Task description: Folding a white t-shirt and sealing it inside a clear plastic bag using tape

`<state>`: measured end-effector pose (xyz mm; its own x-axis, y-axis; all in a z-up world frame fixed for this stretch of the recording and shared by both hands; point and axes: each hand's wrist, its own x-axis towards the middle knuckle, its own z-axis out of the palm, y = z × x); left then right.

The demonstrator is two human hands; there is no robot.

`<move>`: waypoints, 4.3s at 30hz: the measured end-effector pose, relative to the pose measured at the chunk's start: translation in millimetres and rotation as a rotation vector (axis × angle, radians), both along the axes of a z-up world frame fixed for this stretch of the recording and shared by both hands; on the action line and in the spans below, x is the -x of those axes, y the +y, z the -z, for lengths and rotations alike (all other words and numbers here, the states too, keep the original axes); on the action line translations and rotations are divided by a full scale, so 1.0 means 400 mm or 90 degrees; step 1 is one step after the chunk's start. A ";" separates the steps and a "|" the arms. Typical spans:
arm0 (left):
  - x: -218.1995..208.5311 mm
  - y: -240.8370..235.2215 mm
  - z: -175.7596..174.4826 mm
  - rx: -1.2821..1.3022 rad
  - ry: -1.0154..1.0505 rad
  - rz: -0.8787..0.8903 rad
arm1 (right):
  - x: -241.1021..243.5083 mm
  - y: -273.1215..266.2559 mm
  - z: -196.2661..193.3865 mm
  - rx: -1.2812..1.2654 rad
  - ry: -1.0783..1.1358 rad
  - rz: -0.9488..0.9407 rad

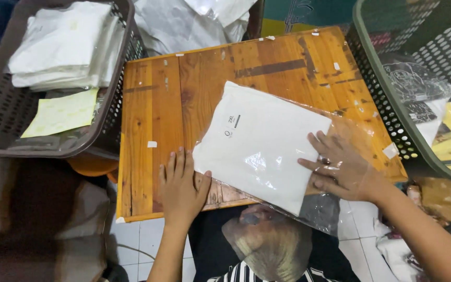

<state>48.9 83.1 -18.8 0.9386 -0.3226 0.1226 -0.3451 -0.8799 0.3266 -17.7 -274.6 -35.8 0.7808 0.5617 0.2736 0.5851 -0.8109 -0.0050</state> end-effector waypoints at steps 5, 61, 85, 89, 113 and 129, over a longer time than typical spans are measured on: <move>0.004 0.002 0.008 0.006 -0.112 0.038 | 0.145 -0.037 -0.003 -0.072 0.068 0.110; 0.187 0.078 0.052 0.600 0.388 -0.240 | 0.149 0.225 -0.041 -0.872 0.364 0.506; 0.268 0.236 0.131 0.626 0.168 -0.118 | 0.293 0.334 0.090 -0.907 0.317 0.364; 0.277 0.249 0.165 0.594 0.036 -0.095 | 0.308 0.360 0.129 -0.704 0.134 0.413; 0.248 0.260 0.135 0.562 -0.043 0.048 | 0.288 0.337 0.118 -0.401 -0.057 0.275; 0.273 0.236 0.140 0.773 0.150 -0.070 | 0.262 0.344 0.147 -0.427 -0.269 0.249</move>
<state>-60.2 177.6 -75.0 0.9931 -0.0370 0.1110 -0.1105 0.0139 0.9938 -122.5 -137.1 -94.5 0.6421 -0.1075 0.7591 0.3269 -0.8572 -0.3979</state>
